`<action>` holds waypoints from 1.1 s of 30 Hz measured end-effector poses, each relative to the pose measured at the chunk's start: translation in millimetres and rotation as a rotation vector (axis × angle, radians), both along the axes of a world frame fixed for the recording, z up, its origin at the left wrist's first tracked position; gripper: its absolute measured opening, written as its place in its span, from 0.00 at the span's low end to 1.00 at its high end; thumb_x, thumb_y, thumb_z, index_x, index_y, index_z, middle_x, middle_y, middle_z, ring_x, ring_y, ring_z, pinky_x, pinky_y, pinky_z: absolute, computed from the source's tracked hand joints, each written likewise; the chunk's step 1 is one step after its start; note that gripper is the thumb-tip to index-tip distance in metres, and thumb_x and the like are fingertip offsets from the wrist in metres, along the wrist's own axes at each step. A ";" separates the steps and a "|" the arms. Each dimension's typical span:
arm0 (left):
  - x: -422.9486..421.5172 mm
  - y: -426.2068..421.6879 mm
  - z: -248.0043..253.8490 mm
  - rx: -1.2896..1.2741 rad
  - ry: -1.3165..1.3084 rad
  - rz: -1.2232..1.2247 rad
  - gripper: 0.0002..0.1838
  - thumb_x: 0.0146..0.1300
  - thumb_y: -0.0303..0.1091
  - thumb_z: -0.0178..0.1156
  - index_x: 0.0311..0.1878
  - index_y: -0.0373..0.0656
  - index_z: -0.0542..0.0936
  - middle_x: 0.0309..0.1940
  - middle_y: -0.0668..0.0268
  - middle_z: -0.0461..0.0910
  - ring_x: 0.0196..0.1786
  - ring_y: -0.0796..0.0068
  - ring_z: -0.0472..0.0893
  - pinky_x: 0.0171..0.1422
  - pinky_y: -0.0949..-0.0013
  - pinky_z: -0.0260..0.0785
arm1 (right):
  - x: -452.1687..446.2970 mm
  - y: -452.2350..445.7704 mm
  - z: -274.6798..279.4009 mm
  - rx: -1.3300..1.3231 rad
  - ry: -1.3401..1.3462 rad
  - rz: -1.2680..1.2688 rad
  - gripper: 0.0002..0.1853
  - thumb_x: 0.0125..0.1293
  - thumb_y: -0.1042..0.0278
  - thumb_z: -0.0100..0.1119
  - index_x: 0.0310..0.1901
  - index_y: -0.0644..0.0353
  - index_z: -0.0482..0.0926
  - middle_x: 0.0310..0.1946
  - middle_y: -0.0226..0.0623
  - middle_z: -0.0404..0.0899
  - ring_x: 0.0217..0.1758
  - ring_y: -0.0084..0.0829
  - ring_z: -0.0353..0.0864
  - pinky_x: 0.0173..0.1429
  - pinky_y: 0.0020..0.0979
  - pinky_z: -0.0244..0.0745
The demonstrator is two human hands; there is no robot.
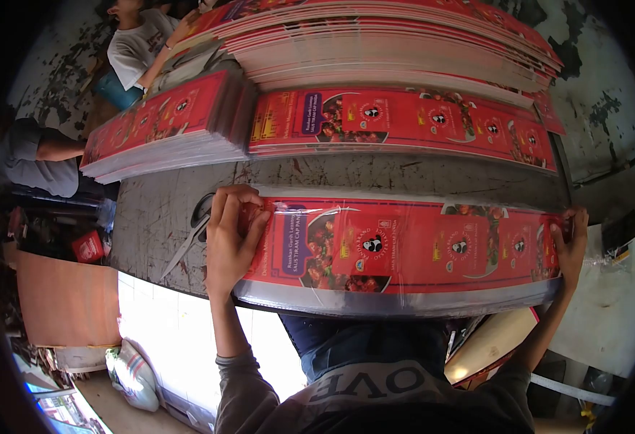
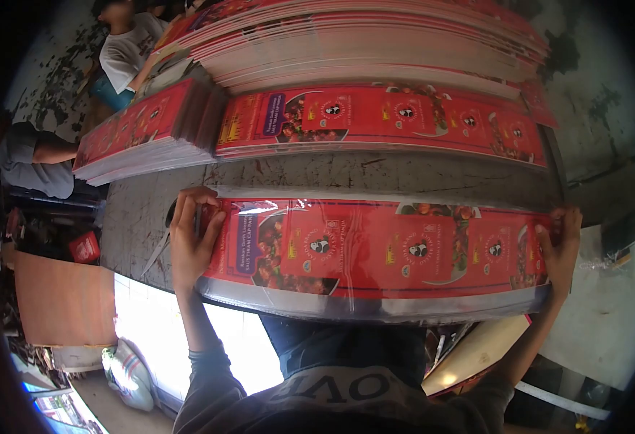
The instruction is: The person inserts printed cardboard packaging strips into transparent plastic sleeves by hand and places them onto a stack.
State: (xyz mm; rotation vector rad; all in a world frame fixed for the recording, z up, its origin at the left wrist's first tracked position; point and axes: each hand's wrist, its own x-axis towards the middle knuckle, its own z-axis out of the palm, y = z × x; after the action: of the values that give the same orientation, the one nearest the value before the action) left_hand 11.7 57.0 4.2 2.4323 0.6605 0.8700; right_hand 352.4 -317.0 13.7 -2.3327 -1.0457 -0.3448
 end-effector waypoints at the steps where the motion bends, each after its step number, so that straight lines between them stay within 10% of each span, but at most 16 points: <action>1: 0.1 0.5 -0.3 0.001 -0.001 0.003 0.09 0.51 0.21 0.60 0.36 0.37 0.72 0.37 0.60 0.71 0.38 0.63 0.74 0.41 0.66 0.66 | -0.2 0.0 0.3 0.001 -0.001 0.003 0.13 0.52 0.71 0.58 0.38 0.63 0.66 0.32 0.36 0.61 0.36 0.31 0.62 0.39 0.28 0.61; 33: -0.9 -2.3 -4.9 0.037 0.089 0.094 0.05 0.58 0.26 0.55 0.36 0.38 0.70 0.32 0.64 0.73 0.37 0.65 0.71 0.52 0.62 0.53 | 12.2 -6.7 -13.1 0.016 0.116 -0.045 0.13 0.58 0.68 0.56 0.32 0.64 0.61 0.27 0.36 0.56 0.31 0.31 0.57 0.38 0.27 0.57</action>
State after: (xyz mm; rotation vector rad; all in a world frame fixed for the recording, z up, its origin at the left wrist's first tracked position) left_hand 10.8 54.7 -0.7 2.5018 0.8043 0.8209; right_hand 364.5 -323.7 0.5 -2.3349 -0.9332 -0.2315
